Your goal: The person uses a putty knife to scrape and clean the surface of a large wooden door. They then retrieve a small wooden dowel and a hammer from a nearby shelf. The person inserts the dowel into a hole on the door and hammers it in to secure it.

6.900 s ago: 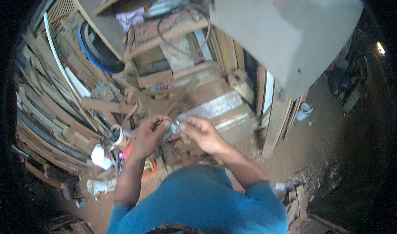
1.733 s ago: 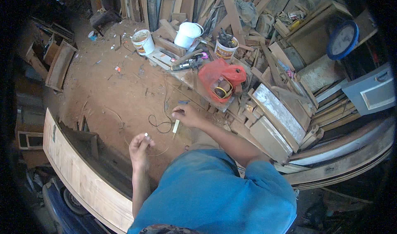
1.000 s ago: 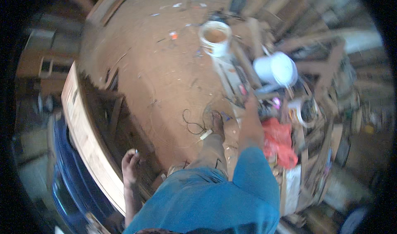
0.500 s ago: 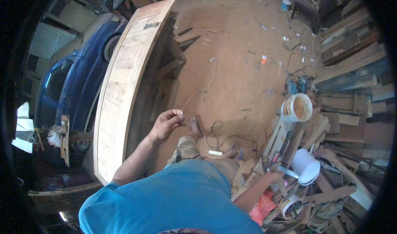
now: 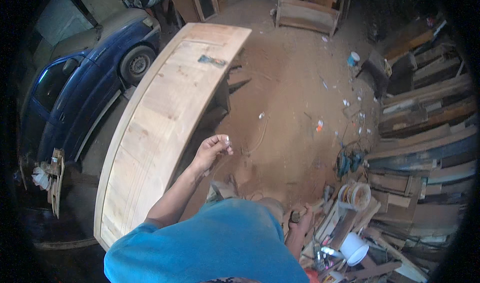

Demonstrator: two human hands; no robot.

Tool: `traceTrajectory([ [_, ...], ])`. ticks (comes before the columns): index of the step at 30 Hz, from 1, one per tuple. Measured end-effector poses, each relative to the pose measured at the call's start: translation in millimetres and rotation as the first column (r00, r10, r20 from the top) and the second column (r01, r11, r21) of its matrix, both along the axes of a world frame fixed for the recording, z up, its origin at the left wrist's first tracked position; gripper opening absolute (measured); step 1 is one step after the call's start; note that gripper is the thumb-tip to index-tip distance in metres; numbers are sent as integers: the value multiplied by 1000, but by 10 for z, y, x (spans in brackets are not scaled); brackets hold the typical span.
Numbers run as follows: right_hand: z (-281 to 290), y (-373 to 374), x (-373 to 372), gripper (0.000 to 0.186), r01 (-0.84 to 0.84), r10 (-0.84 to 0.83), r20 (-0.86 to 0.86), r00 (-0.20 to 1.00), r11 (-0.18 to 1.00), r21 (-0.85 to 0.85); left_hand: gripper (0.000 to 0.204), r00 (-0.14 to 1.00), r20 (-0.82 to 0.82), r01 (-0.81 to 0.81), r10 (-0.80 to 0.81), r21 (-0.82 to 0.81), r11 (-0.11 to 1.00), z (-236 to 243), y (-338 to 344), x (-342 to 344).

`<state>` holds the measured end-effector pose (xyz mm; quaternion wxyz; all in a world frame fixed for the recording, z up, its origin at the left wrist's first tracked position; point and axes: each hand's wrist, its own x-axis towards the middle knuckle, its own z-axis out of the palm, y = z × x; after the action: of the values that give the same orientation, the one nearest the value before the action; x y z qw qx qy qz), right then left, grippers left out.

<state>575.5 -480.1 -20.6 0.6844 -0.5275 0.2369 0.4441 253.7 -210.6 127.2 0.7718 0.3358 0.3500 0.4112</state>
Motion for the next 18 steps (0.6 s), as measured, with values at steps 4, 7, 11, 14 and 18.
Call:
traceTrajectory([
  [4, 487, 1317, -591, 17, -373, 374, 92, 923, 927, -36, 11, 998, -41, -44, 44, 0, 999, 83, 635, -325],
  [7, 454, 2006, -628, 19, -663, 673, 87, 735, 739, -115, 12, 996, -63, -57, 55, -28, 998, 36, 998, -472],
  [11, 691, 3180, -732, 27, -831, 844, 329, 423, 506, -230, 14, 985, -111, -135, 128, -49, 990, -102, 1503, -538],
  [14, 555, 4109, -590, 29, -886, 886, 457, 72, 268, -379, 13, 972, -89, -225, 220, -59, 973, -206, 1867, -460],
  [18, 327, 5435, -324, 34, -954, 796, 590, -135, 57, -296, 4, 922, -139, -367, 362, -18, 930, -203, 2499, -175],
])
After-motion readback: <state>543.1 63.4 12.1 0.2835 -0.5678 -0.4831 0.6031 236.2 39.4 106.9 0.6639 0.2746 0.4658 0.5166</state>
